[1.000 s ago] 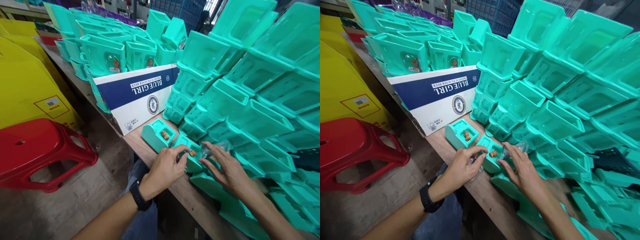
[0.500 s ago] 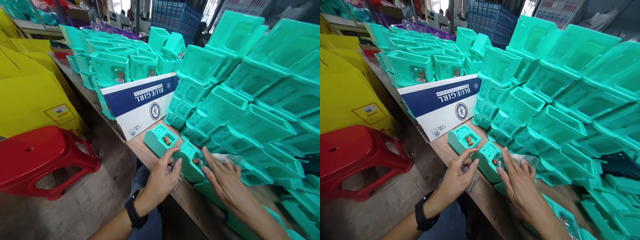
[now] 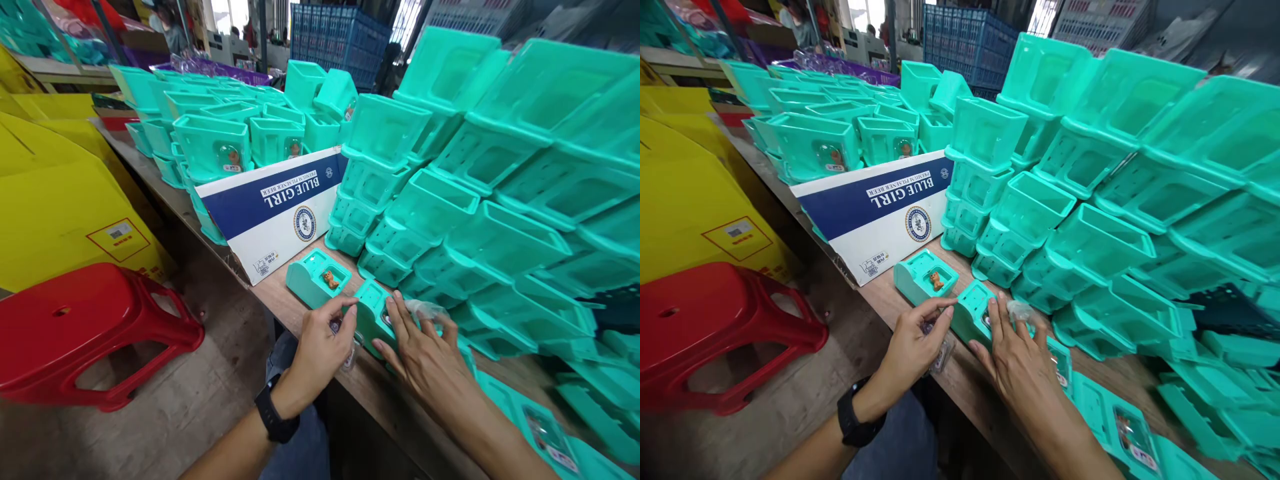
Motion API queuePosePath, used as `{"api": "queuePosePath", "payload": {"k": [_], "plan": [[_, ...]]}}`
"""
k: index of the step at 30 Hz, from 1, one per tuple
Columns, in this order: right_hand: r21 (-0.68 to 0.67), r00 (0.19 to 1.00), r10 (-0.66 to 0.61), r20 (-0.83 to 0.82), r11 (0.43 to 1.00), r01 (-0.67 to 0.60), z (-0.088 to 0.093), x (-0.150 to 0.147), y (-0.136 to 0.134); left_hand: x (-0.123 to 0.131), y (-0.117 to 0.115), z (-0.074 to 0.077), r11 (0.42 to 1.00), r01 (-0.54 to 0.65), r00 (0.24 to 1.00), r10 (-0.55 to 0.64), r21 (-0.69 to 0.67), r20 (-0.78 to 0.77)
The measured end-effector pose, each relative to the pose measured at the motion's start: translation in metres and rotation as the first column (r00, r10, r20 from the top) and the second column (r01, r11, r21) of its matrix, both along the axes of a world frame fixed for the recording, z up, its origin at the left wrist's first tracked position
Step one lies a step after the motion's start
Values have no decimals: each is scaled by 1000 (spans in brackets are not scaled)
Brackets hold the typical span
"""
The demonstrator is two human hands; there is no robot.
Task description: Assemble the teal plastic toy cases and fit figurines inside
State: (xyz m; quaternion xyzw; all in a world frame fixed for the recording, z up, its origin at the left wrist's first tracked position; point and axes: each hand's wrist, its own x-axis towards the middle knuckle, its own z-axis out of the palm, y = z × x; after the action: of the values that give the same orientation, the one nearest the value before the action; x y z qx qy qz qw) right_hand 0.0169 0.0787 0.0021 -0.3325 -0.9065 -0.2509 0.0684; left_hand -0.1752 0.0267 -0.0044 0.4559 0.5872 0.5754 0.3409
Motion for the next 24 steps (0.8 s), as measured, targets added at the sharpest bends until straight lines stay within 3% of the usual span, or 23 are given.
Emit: {"api": "queuePosePath", "payload": {"k": [10, 14, 19, 24], "plan": [[68, 990, 6, 142, 998, -16, 5, -10, 4, -4, 5, 7, 1000, -3, 962, 9, 22, -273], [41, 996, -21, 88, 999, 17, 9, -14, 1, -5, 5, 10, 1000, 16, 942, -10, 16, -335], [16, 998, -67, -19, 998, 67, 0, -13, -8, -3, 3, 11, 1000, 30, 929, -27, 4, -369], [-57, 999, -44, -4, 997, 44, -5, -14, -8, 0, 2, 11, 1000, 6, 926, -16, -28, -377]]}}
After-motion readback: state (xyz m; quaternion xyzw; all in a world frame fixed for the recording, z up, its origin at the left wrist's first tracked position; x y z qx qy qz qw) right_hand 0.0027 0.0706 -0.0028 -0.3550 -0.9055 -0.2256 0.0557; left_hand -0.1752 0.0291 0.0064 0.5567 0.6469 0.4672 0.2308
